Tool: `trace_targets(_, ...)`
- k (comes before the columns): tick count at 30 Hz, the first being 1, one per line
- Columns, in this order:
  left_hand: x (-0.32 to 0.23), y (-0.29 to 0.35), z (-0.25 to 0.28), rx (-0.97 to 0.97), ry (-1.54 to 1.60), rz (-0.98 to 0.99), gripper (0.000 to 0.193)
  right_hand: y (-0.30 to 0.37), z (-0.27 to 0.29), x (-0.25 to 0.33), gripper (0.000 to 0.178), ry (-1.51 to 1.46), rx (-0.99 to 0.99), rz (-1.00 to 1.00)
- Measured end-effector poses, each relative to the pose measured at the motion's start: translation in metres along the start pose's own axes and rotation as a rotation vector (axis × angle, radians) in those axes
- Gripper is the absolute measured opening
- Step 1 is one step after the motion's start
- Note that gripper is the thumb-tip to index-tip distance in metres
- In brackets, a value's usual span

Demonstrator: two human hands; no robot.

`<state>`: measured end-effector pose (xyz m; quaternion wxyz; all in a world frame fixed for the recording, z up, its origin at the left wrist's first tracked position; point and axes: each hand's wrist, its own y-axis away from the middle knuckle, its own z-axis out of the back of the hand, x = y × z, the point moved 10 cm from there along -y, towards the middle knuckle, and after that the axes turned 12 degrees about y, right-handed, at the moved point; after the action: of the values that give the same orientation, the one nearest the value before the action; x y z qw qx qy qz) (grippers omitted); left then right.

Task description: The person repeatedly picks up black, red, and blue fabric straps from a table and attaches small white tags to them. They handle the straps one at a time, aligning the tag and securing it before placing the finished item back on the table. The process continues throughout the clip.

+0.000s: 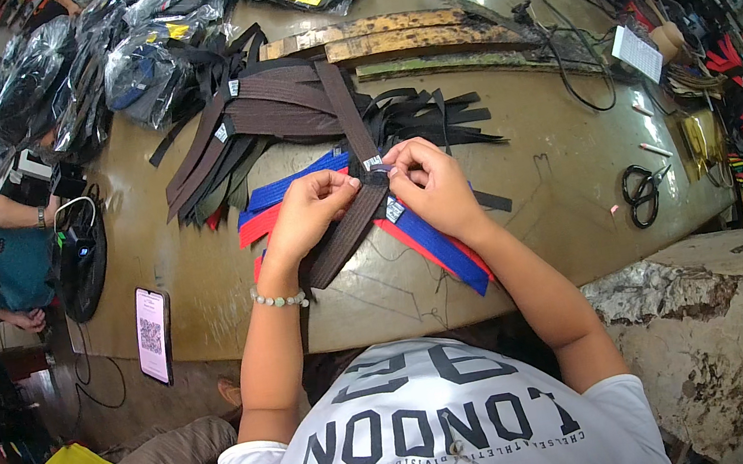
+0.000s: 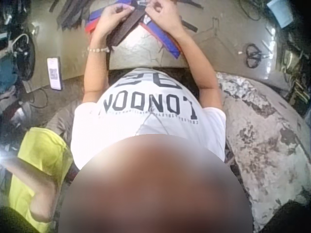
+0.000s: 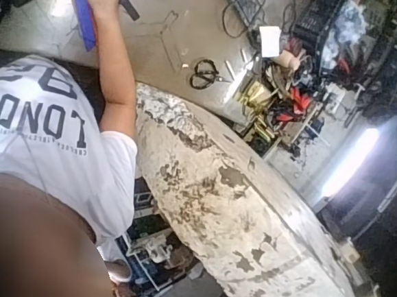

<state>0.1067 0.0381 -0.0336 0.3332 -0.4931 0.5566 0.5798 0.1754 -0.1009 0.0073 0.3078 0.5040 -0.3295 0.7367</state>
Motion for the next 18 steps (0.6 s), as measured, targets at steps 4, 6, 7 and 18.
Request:
trace_targets(4, 0.002, 0.001, -0.001, 0.018, 0.052, -0.032, 0.018, 0.0, 0.0, 0.005, 0.012, 0.07, -0.033, 0.036)
trace_targets(6, 0.001, 0.001, -0.001, 0.009, 0.045, -0.055, 0.018, 0.0, -0.001, 0.007, 0.014, 0.091, -0.047, 0.049)
trace_targets(7, 0.002, 0.001, -0.002, 0.011, 0.038, -0.041, 0.018, 0.0, -0.002, 0.007, 0.015, 0.098, -0.038, 0.048)
trace_targets(18, -0.031, 0.016, -0.001, -0.185, -0.189, -0.259, 0.018, -0.003, -0.001, -0.032, 0.013, -0.257, 0.043, -0.306)
